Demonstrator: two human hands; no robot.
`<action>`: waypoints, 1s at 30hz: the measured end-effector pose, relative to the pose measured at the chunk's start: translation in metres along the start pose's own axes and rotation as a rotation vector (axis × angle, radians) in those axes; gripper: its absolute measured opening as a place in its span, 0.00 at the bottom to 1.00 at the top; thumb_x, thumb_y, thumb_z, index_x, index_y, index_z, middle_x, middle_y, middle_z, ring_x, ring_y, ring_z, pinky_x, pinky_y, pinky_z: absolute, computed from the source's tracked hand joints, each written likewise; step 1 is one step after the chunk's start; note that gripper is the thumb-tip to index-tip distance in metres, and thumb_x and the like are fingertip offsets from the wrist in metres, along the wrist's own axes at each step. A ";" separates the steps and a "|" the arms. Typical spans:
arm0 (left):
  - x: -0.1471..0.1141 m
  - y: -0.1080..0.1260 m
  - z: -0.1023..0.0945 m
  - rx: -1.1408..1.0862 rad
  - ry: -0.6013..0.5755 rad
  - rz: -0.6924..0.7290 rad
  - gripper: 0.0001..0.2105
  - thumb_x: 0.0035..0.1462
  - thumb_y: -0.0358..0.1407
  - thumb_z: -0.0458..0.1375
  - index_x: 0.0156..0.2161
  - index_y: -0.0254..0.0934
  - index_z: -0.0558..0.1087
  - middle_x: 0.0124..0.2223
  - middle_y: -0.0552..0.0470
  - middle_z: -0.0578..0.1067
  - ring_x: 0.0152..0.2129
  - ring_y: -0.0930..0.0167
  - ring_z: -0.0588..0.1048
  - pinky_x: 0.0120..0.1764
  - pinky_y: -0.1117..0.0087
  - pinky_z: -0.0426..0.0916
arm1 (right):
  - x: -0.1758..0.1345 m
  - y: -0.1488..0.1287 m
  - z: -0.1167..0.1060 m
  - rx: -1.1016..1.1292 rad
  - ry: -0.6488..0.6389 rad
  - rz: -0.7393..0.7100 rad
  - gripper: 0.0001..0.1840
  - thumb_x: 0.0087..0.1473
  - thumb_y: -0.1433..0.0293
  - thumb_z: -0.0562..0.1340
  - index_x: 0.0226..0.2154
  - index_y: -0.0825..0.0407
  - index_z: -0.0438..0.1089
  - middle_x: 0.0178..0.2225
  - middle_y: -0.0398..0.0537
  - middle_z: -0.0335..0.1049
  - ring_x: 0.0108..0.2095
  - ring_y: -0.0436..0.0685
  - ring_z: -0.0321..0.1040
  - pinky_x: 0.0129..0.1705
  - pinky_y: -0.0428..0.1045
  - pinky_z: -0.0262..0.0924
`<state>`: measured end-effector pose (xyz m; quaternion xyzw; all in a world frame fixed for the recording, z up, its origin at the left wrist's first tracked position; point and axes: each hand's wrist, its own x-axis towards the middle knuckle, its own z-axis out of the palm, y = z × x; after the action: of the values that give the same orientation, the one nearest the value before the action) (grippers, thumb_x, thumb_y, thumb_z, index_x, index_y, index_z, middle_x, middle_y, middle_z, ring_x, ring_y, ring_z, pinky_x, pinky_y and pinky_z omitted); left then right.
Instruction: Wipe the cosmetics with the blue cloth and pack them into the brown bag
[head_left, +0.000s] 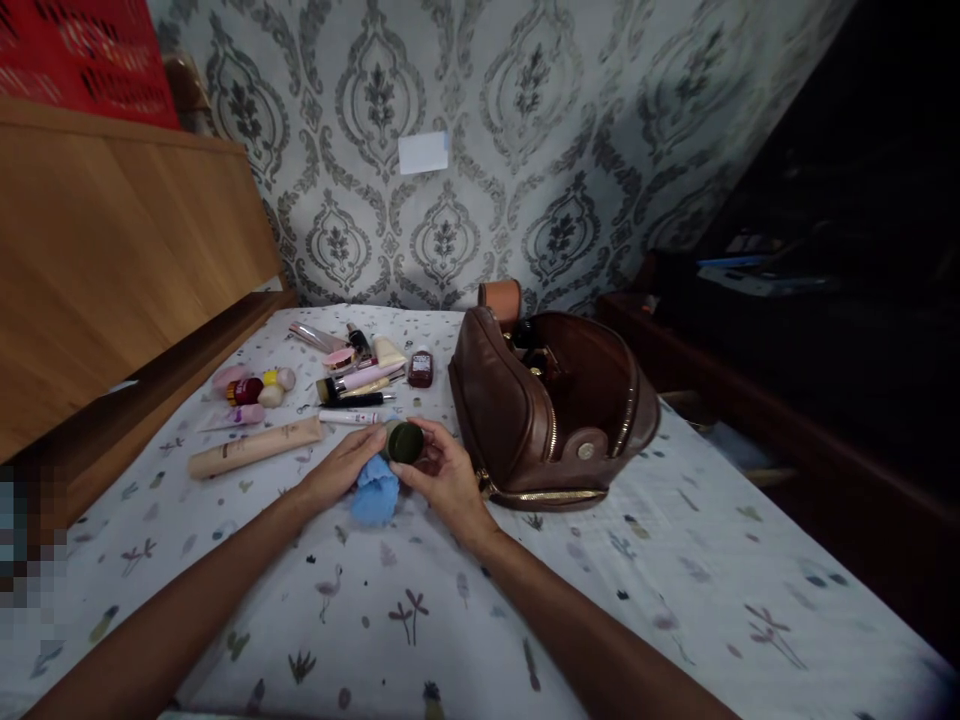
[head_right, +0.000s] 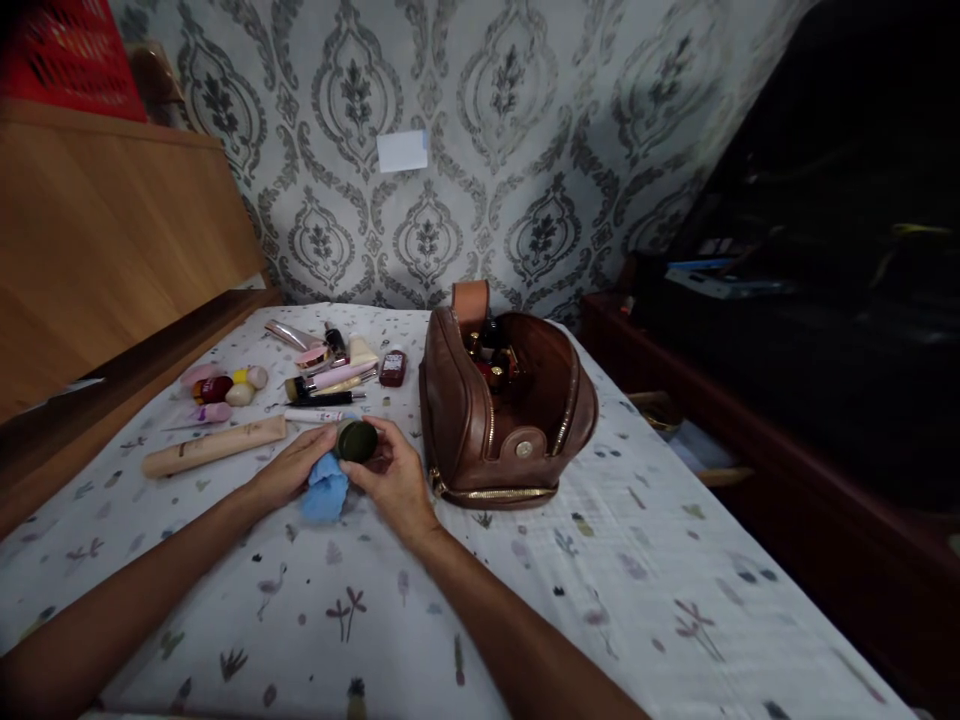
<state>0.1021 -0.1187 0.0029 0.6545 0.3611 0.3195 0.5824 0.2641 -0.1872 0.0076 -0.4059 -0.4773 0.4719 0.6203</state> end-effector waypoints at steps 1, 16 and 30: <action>0.000 0.001 0.000 0.006 0.011 0.001 0.24 0.58 0.56 0.54 0.41 0.36 0.76 0.29 0.52 0.75 0.24 0.72 0.68 0.25 0.73 0.63 | 0.000 0.001 0.000 -0.026 0.007 -0.016 0.30 0.39 0.65 0.72 0.47 0.48 0.68 0.43 0.47 0.72 0.42 0.56 0.70 0.44 0.51 0.67; -0.005 0.024 0.012 0.002 0.052 -0.030 0.27 0.52 0.62 0.55 0.22 0.37 0.67 0.17 0.58 0.65 0.15 0.75 0.60 0.19 0.72 0.56 | -0.003 0.004 -0.004 -0.359 0.094 -0.165 0.26 0.45 0.65 0.69 0.48 0.50 0.69 0.45 0.51 0.70 0.41 0.58 0.68 0.42 0.52 0.66; -0.009 0.007 0.008 0.240 0.118 0.112 0.32 0.54 0.61 0.54 0.52 0.37 0.73 0.55 0.44 0.75 0.57 0.58 0.68 0.59 0.56 0.61 | -0.001 0.000 -0.002 -0.159 0.087 -0.093 0.27 0.44 0.63 0.70 0.48 0.50 0.68 0.45 0.50 0.73 0.45 0.59 0.71 0.49 0.55 0.66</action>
<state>0.1043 -0.1314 0.0093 0.7186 0.3932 0.3437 0.4592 0.2655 -0.1878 0.0072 -0.4513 -0.5041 0.3853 0.6275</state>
